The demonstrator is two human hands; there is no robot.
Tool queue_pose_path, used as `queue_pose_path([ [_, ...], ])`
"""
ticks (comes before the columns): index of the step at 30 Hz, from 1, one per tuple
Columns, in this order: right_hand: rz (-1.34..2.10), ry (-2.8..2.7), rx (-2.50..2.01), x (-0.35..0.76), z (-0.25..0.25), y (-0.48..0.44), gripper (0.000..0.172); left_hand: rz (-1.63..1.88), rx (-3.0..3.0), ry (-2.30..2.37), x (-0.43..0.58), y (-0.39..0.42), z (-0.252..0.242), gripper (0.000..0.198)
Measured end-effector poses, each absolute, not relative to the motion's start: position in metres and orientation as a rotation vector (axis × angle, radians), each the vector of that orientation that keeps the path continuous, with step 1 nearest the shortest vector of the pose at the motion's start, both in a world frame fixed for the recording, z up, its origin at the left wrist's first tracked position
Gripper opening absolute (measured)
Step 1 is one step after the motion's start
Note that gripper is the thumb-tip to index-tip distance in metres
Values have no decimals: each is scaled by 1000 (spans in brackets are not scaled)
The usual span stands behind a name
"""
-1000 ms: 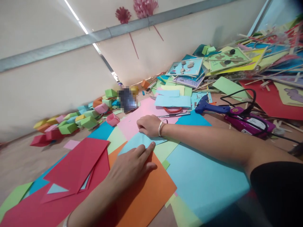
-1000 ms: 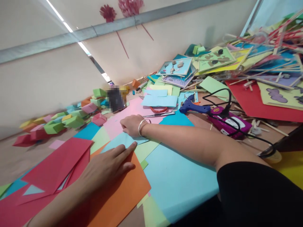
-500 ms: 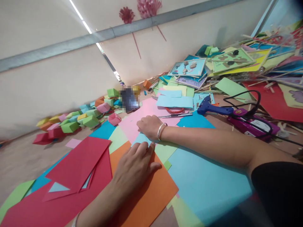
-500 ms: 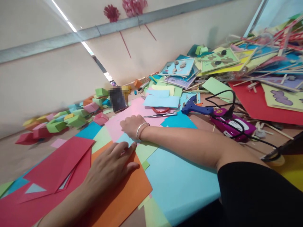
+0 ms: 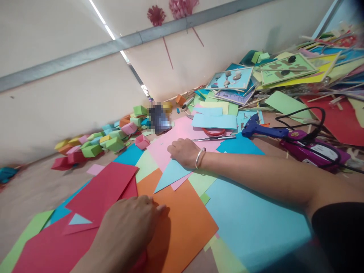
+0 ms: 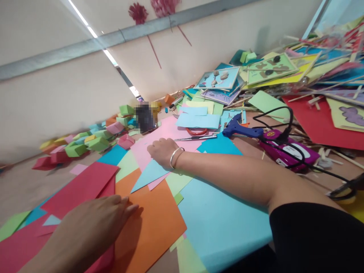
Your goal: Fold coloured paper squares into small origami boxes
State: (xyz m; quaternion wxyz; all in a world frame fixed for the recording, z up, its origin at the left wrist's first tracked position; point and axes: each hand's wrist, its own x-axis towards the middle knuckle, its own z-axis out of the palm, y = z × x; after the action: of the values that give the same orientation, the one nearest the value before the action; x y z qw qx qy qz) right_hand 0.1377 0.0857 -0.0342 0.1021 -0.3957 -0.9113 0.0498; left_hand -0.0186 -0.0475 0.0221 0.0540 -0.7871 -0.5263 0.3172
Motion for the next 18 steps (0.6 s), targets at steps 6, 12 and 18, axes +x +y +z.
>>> queue_pose_path([
  [6,541,-2334,-1081,144,-26,93,8,-377,-2179,-1530,-27,-28,1,49],
  [12,609,-2009,-989,156,-14,108,19,-1529,-2060,-1823,-39,16,-29,37],
  [18,658,-1715,-949,154,-24,111,24,-2140,-1961,-2033,-38,20,-36,58],
])
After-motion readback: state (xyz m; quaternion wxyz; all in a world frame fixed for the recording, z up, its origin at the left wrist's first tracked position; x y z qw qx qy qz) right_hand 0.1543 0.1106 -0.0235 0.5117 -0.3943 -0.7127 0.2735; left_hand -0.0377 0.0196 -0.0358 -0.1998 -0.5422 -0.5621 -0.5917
